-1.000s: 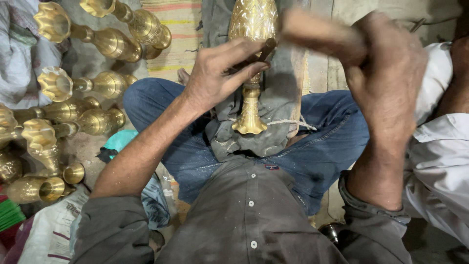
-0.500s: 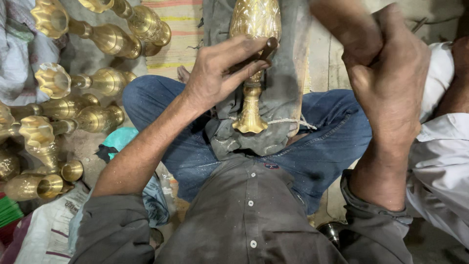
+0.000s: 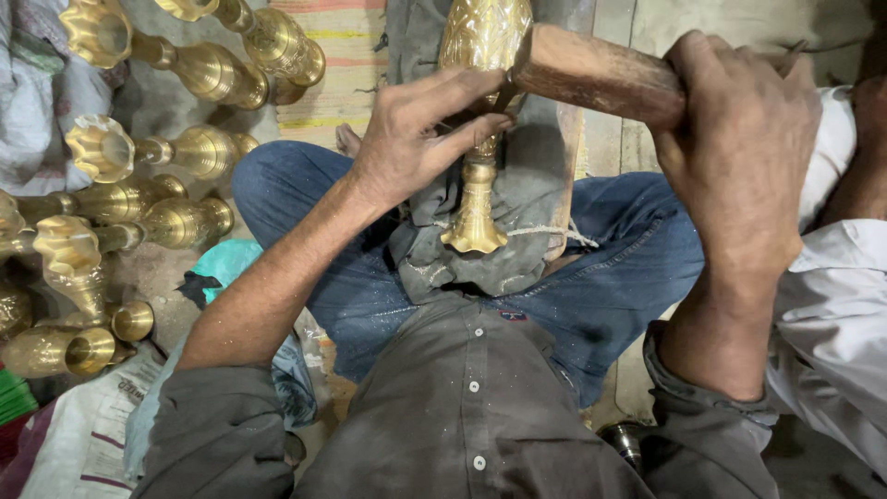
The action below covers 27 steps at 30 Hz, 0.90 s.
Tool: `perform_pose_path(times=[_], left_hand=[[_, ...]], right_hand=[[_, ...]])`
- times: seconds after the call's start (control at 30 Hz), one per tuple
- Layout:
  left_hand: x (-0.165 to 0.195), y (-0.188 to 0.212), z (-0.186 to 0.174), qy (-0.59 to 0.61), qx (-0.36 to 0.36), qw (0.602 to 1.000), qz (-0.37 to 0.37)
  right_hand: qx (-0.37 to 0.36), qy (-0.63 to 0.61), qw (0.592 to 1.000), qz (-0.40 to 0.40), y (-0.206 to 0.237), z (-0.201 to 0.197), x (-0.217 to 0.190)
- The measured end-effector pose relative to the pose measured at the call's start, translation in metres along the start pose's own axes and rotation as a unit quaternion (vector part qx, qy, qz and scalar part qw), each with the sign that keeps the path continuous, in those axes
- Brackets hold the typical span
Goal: The person sits cross-legged on the floor with a brass vase resting on a sandbag on their lap. They hold a punch against the vase's surface and repeatedly strike it with a wooden mallet, repositioning the punch to work different spots, and occasionally turn the vase to reach new areas.
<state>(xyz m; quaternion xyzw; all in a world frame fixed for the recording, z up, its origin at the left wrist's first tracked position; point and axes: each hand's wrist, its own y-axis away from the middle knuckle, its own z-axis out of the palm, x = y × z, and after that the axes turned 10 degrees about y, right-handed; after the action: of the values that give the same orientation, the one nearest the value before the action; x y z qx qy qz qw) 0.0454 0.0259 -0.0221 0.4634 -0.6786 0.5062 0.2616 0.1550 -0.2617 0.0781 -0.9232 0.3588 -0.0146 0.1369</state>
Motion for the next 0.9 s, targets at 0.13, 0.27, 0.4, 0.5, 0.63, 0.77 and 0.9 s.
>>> perform_pose_path(times=[0.13, 0.27, 0.4, 0.5, 0.63, 0.77, 0.9], left_hand=[[0.000, 0.001, 0.000, 0.018, -0.011, 1.000, -0.023], [-0.001, 0.003, -0.001, -0.003, 0.006, 1.000, 0.003], [-0.004, 0.002, 0.002, -0.004, 0.011, 1.000, -0.009], [-0.005, 0.002, 0.003, 0.003, 0.004, 1.000, -0.005], [-0.002, 0.004, 0.002, 0.022, 0.013, 1.000, 0.015], [0.003, 0.004, 0.003, 0.021, 0.031, 0.999, -0.004], [0.005, 0.003, 0.003, 0.020, 0.044, 0.998, -0.027]], right_hand=[[0.013, -0.039, 0.999, 0.021, -0.003, -0.006, -0.006], [0.026, 0.043, 0.999, -0.016, -0.008, -0.009, -0.012], [-0.002, -0.045, 0.998, 0.032, -0.014, -0.007, -0.013], [0.008, 0.073, 0.997, -0.031, -0.014, -0.010, -0.011], [0.035, 0.090, 0.994, -0.051, -0.014, -0.012, -0.011], [0.025, 0.150, 0.985, -0.087, -0.013, -0.011, -0.009], [0.012, 0.151, 0.986, -0.074, -0.010, -0.005, 0.001]])
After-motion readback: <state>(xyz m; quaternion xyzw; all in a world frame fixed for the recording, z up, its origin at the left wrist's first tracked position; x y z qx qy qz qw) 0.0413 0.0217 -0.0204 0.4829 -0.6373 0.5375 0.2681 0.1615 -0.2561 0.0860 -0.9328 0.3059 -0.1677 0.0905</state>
